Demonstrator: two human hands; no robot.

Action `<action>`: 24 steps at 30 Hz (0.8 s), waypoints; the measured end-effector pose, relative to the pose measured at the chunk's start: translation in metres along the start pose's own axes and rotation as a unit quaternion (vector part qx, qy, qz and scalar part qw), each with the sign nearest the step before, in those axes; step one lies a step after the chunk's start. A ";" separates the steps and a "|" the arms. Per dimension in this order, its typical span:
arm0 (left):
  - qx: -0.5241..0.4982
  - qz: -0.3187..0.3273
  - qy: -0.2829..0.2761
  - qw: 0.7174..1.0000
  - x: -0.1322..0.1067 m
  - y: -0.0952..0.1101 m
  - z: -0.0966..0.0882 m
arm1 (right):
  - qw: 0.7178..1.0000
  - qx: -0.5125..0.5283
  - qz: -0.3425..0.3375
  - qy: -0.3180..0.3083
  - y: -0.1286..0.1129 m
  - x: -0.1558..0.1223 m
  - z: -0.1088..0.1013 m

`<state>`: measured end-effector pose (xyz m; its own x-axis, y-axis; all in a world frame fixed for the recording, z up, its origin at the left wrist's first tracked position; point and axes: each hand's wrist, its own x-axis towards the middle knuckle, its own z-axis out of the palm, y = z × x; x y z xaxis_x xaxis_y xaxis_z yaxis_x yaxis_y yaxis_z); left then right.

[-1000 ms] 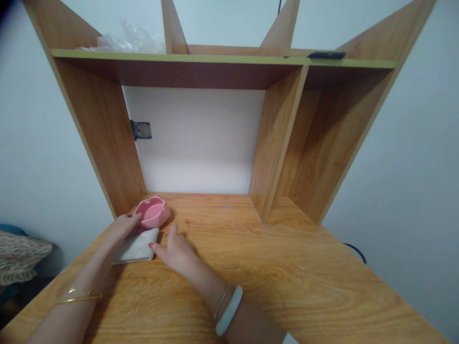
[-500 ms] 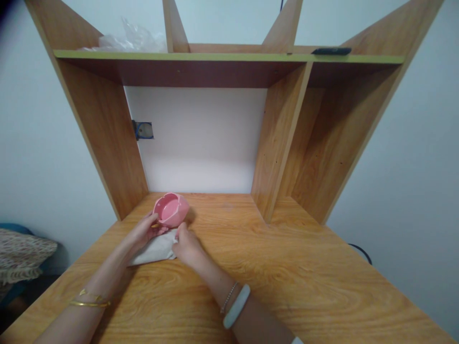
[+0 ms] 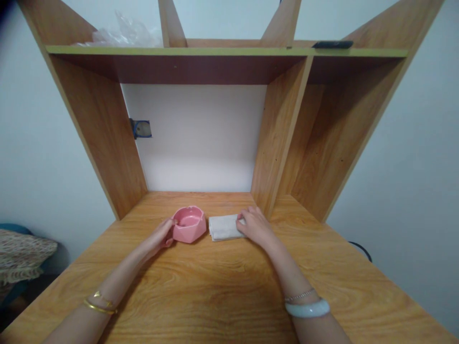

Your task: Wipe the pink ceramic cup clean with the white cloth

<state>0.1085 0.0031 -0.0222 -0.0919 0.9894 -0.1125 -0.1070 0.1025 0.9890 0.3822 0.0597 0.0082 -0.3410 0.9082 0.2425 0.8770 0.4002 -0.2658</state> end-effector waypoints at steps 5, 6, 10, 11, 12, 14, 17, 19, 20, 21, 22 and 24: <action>0.031 0.016 -0.003 0.999 -0.003 -0.002 0.002 | 0.990 -0.012 -0.139 -0.035 -0.017 -0.003 0.005; 0.032 0.019 -0.005 0.999 -0.003 -0.002 0.002 | 0.990 -0.022 -0.138 -0.036 -0.019 -0.003 0.008; 0.030 0.024 -0.017 0.999 -0.001 -0.003 -0.001 | 0.992 -0.034 -0.120 -0.028 -0.018 -0.001 0.017; 0.030 0.024 -0.018 0.999 -0.001 -0.004 -0.002 | 0.992 -0.031 -0.119 -0.026 -0.016 -0.001 0.018; 0.029 0.023 -0.018 0.999 0.000 -0.004 -0.002 | 0.992 -0.028 -0.120 -0.025 -0.015 -0.001 0.020; 0.027 0.021 -0.016 0.999 0.000 -0.005 -0.003 | 0.992 -0.019 -0.120 -0.022 -0.013 0.000 0.022; 0.025 0.019 -0.012 0.999 0.000 -0.005 -0.002 | 0.993 0.008 -0.118 -0.020 -0.011 0.001 0.025; 0.024 0.018 -0.013 0.999 -0.001 -0.005 -0.002 | 0.992 0.043 -0.119 -0.025 -0.009 0.003 0.026; 0.023 0.019 -0.015 0.999 -0.002 -0.005 -0.002 | 0.990 0.064 -0.121 -0.027 -0.007 0.004 0.027; 0.022 0.019 -0.017 0.999 -0.002 -0.004 -0.002 | 0.988 0.084 -0.124 -0.029 -0.006 0.005 0.027; 0.021 0.020 -0.019 0.999 -0.003 -0.004 -0.002 | 0.986 0.102 -0.127 -0.031 -0.004 0.006 0.028; 0.022 0.023 -0.022 0.999 -0.004 -0.003 -0.001 | 0.983 0.126 -0.131 -0.030 -0.002 0.007 0.030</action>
<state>0.1081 -0.0011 -0.0250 -0.0514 0.9966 -0.0639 -0.0596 0.0608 0.9964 0.3683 0.0688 -0.0178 -0.5694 0.7727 0.2807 0.6474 0.6319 -0.4261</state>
